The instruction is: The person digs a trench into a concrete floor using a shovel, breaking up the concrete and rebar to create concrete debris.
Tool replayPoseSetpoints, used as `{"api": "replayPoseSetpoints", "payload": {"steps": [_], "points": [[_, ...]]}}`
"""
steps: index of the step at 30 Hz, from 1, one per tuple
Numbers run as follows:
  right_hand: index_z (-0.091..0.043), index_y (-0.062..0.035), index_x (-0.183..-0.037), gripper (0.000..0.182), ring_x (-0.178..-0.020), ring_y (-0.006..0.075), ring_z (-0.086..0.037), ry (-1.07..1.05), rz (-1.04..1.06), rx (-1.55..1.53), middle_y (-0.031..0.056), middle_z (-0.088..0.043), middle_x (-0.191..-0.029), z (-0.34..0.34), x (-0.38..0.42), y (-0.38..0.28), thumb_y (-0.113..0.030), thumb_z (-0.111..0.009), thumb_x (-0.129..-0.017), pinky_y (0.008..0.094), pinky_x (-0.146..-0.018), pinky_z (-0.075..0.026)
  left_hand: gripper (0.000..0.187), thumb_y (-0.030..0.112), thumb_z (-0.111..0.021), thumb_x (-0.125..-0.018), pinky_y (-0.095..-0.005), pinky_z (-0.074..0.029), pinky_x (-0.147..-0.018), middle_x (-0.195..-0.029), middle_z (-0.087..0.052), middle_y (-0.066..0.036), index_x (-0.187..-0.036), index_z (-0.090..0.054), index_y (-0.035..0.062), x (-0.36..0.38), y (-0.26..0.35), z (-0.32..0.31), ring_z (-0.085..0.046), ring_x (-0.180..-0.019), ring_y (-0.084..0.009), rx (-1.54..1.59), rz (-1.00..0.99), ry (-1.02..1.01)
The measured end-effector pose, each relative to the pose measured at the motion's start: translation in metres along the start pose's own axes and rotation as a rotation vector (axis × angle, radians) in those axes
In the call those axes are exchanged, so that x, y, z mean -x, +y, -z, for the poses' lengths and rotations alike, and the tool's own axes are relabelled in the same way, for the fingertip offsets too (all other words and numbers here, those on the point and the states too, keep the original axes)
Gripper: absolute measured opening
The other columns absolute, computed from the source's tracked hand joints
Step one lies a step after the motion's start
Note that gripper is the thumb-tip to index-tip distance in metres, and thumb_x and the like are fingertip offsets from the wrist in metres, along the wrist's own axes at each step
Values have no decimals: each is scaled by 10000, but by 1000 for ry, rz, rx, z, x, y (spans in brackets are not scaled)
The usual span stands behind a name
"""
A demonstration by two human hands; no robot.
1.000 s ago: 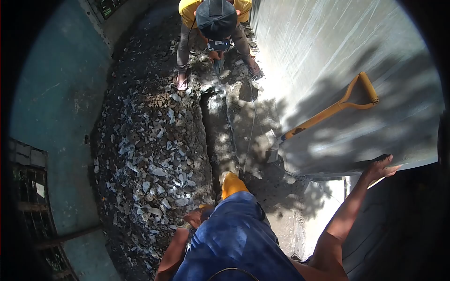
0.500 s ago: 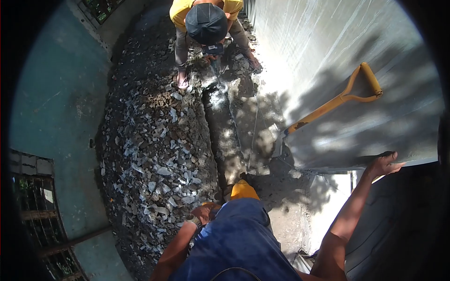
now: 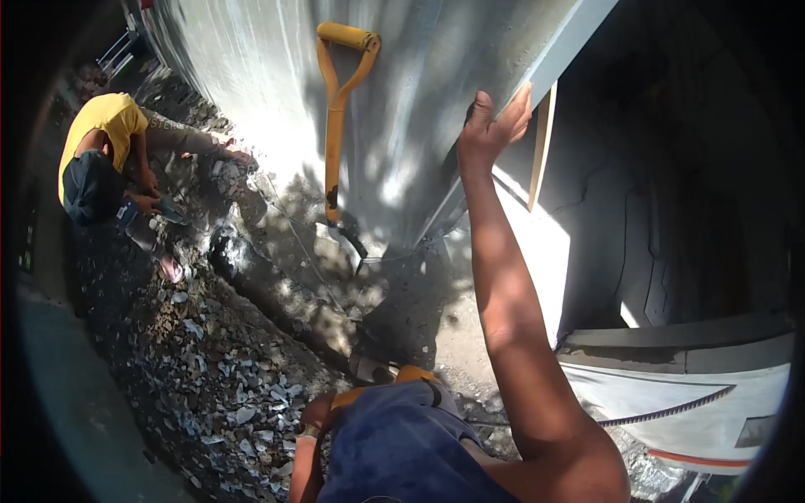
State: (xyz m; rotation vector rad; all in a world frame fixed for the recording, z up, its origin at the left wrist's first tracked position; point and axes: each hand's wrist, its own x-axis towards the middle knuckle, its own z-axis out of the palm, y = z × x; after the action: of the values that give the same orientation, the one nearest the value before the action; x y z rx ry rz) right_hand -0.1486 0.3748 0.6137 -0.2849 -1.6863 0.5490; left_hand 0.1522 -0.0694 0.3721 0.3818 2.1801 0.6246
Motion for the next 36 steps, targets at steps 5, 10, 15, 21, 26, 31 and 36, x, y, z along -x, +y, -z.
{"api": "replayPoseSetpoints", "payload": {"steps": [5, 10, 15, 21, 26, 31, 36], "points": [[-266, -20, -1408, 670, -1336, 386, -261, -208, -212, -174, 221, -274, -1437, 26, -3, -18, -331, -577, -902, 470, -1091, -217, 567, 463, -580, -808, -450, -464, -875, -1136, -592, -211, -1224, -517, 82, -9, 45, -9, -557, -1067, -392, -165, -38, -28], [-321, -60, -1398, 639, -1325, 357, -301, -562, -301, -236, 180, -321, -1420, 167, 38, -36, -205, -622, -853, 447, -1077, -273, 590, 346, -655, -791, -416, -477, -873, -1178, -597, -189, -1297, -493, 89, -14, 87, -34, -573, -1097, -340, -266, 11, -136], [-352, 2, -1342, 629, -1262, 381, -314, -401, -286, 160, 215, -303, -1408, 392, 96, 34, -143, -656, -811, 468, -1050, -258, 561, 492, -512, -861, -439, -471, -856, -1158, -598, -185, -1263, -509, 101, -13, 128, -54, -578, -1066, -352, -157, -181, -165], [-214, -7, -1423, 730, -1332, 338, -229, 423, -375, 828, 220, -255, -1419, 678, 84, 74, -325, -607, -897, 451, -1084, -225, 602, 515, -505, -860, -431, -469, -881, -1179, -597, -172, -1278, -502, 82, -19, 150, -74, -574, -1090, -339, -339, -157, -231], [-287, 5, -1371, 661, -1105, 271, -479, 241, -703, 612, 175, -448, -1245, 784, 117, 143, -455, -493, -943, 384, -961, -370, 548, 449, -530, -847, -434, -464, -896, -1173, -606, -140, -1276, -500, 110, -37, 124, -104, -573, -1091, -341, -381, -407, -176], [-481, -65, -1010, 542, -669, 139, -489, 105, -854, 182, 21, -501, -755, 785, 104, 157, -591, -368, -941, 275, -604, -424, 494, 337, -566, -838, -421, -467, -895, -1159, -609, -144, -1275, -502, 116, -4, 194, -78, -585, -1075, -316, -334, -332, -189], [-442, -111, -808, 586, -527, 136, -434, 132, -931, -145, 8, -417, -620, 707, 114, 142, -691, -385, -872, 284, -500, -397, 451, 289, -584, -818, -438, -491, -837, -1073, -630, -140, -1234, -531, 124, 7, 164, -102, -610, -1018, -309, -309, -237, -183]]}}
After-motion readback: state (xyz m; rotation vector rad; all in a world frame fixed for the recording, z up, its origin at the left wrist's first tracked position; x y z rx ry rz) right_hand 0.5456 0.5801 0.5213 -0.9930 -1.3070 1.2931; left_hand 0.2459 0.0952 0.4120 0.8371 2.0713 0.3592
